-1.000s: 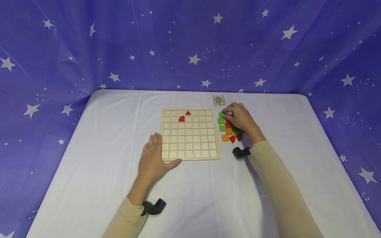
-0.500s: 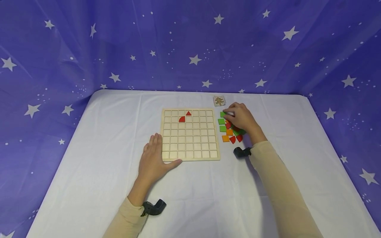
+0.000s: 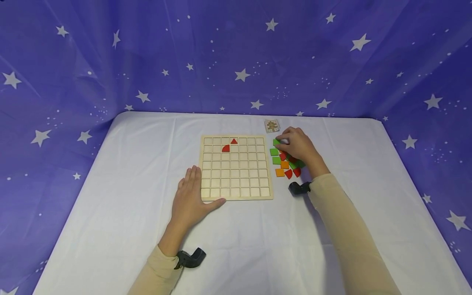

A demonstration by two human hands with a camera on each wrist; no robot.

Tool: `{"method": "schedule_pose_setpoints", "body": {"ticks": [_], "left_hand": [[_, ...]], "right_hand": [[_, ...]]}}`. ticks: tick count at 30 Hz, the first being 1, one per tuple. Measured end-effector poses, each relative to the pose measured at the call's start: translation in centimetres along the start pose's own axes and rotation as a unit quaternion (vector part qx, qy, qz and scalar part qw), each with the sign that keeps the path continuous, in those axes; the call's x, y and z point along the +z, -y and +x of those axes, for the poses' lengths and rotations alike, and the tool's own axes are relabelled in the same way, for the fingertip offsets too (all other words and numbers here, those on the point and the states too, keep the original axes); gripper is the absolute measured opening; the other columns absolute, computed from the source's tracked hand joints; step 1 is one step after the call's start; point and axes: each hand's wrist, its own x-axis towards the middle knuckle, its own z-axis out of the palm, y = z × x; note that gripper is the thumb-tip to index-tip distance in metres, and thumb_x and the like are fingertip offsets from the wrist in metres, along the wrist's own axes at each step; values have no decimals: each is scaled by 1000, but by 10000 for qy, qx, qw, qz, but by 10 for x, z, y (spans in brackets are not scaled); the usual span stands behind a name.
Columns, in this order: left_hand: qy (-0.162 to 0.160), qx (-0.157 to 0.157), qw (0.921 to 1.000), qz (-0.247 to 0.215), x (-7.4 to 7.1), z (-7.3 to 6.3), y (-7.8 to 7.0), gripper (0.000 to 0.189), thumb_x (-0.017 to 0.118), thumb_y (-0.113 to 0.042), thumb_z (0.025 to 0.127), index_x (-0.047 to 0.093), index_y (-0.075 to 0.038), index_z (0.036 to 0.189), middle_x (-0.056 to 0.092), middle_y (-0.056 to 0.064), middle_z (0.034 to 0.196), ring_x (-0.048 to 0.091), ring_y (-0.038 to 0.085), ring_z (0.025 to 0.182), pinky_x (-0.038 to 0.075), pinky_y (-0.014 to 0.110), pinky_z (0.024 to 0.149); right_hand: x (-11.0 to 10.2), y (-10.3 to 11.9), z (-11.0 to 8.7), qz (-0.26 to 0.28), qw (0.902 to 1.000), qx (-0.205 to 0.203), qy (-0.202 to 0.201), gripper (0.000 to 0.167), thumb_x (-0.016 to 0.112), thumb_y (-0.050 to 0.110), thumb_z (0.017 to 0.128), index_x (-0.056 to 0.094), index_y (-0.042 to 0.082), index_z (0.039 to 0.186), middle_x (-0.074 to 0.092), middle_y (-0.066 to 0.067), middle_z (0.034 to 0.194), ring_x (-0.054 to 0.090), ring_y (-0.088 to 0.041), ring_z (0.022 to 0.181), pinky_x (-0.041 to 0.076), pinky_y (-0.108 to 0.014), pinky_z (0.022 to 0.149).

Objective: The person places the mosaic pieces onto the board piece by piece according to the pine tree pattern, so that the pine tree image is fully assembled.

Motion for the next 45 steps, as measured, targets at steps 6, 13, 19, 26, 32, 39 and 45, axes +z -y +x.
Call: {"method": "schedule_pose_setpoints", "body": {"ticks": [6,13,19,26,32,39,45], "left_hand": [[16,-21,10000,-41,-1,-1,-1,129,60,-84,72,11,-3,159,11,15,167,8,31,156,16,49,124],[18,-20,10000,-46,-1,-1,0,129,62,-83,72,12,-3,159,11,15,167,8,31,156,16,49,125],[40,-36,10000,-38,-2,-1,-1,128,62,-83,72,12,-3,159,11,15,167,8,31,156,16,49,125],[33,-46,10000,-26,-2,-1,-2,128,62,-83,72,11,-2,159,11,15,167,8,31,156,16,48,125],[11,-45,10000,-3,-2,-1,-2,128,62,-82,72,12,-3,159,11,15,167,8,30,156,16,48,124],[24,-43,10000,-5,-3,0,-2,127,62,-81,73,12,-2,159,11,15,167,9,31,156,17,48,124],[62,-40,10000,-14,-3,0,-1,128,61,-83,73,11,-2,159,10,15,167,8,30,156,16,48,125]], "right_hand": [[2,3,-1,-495,9981,-354,-133,38,69,36,93,71,9,120,62,-11,123,51,-32,120,42,-51,109],[2,7,-2,-371,9981,-425,-237,39,67,36,94,69,7,121,60,-11,123,51,-32,120,40,-52,111],[2,20,-1,-331,9957,-764,-404,41,66,37,95,68,7,122,60,-10,121,52,-31,119,42,-50,110],[7,46,4,-361,9920,-1110,-474,40,65,39,96,68,9,122,56,-12,139,40,-32,143,33,-49,119],[13,75,7,-382,9843,-1628,-557,34,67,36,95,71,10,117,62,-4,114,58,-24,112,48,-42,102],[24,101,11,-437,9794,-1950,-301,34,66,36,95,70,11,117,61,-2,112,57,-21,103,50,-39,92],[32,116,11,-638,9747,-2137,-114,34,67,37,95,71,10,116,62,-2,109,58,-21,98,50,-37,84]]}}
